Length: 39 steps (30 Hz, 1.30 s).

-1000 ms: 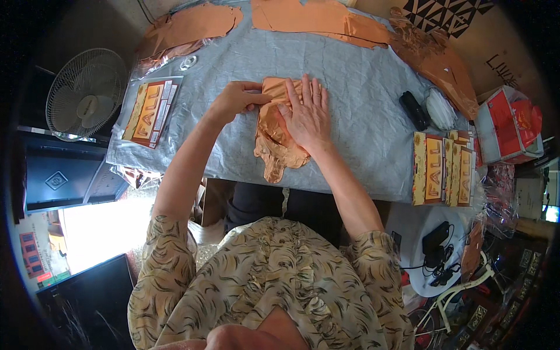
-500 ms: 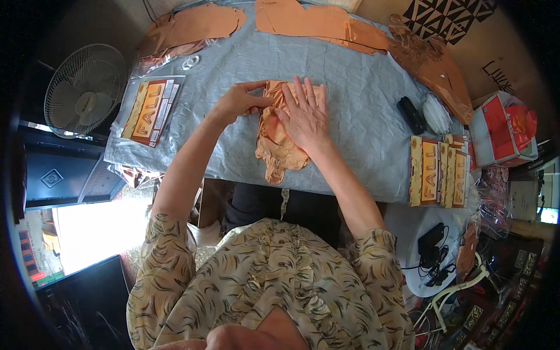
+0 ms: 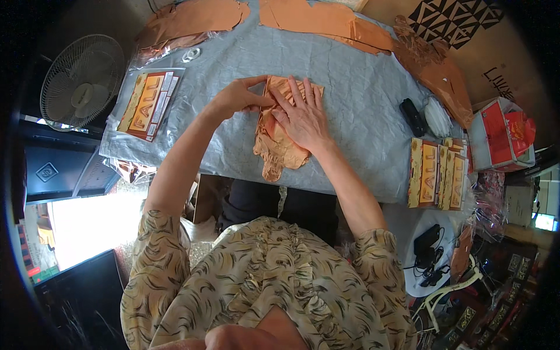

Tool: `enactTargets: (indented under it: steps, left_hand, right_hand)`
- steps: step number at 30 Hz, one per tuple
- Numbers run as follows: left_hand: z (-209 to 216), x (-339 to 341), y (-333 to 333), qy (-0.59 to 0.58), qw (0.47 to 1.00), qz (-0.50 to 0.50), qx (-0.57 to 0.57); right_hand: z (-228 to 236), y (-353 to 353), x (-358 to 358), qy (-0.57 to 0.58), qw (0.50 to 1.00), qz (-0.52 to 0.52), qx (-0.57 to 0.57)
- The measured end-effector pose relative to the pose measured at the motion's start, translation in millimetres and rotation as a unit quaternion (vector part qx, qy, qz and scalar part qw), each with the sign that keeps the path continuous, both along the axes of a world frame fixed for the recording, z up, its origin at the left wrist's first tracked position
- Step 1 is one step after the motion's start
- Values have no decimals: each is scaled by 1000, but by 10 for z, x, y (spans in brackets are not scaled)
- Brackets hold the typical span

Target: Packing flat copper-colored decorative items into plastic sleeves and cardboard envelopes.

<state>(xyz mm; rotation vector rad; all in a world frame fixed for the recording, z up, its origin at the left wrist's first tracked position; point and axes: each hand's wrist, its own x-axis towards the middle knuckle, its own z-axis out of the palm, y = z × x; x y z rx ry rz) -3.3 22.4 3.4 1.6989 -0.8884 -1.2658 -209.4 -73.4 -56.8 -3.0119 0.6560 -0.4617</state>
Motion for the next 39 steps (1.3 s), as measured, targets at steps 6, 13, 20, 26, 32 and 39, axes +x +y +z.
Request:
enactTargets:
  steps: [6, 13, 20, 26, 32, 39]
  left_hand:
    - [60, 10, 14, -7, 1000, -25, 14]
    - [3, -6, 82, 14, 998, -54, 6]
    - [-6, 4, 194, 44, 998, -40, -13]
    - [-38, 80, 156, -76, 996, -48, -15]
    - [-414, 216, 32, -431, 875, 4, -222]
    - [-394, 165, 33, -419, 879, -11, -227]
  right_hand:
    - [13, 6, -2, 0, 1000, 3, -4]
    - [-5, -10, 12, 7, 1000, 0, -14]
    - [10, -16, 8, 18, 1000, 9, -15]
    - [2, -18, -16, 17, 1000, 12, -14]
    - [54, 3, 8, 25, 999, 21, -12]
    - [46, -35, -17, 29, 999, 28, -16]
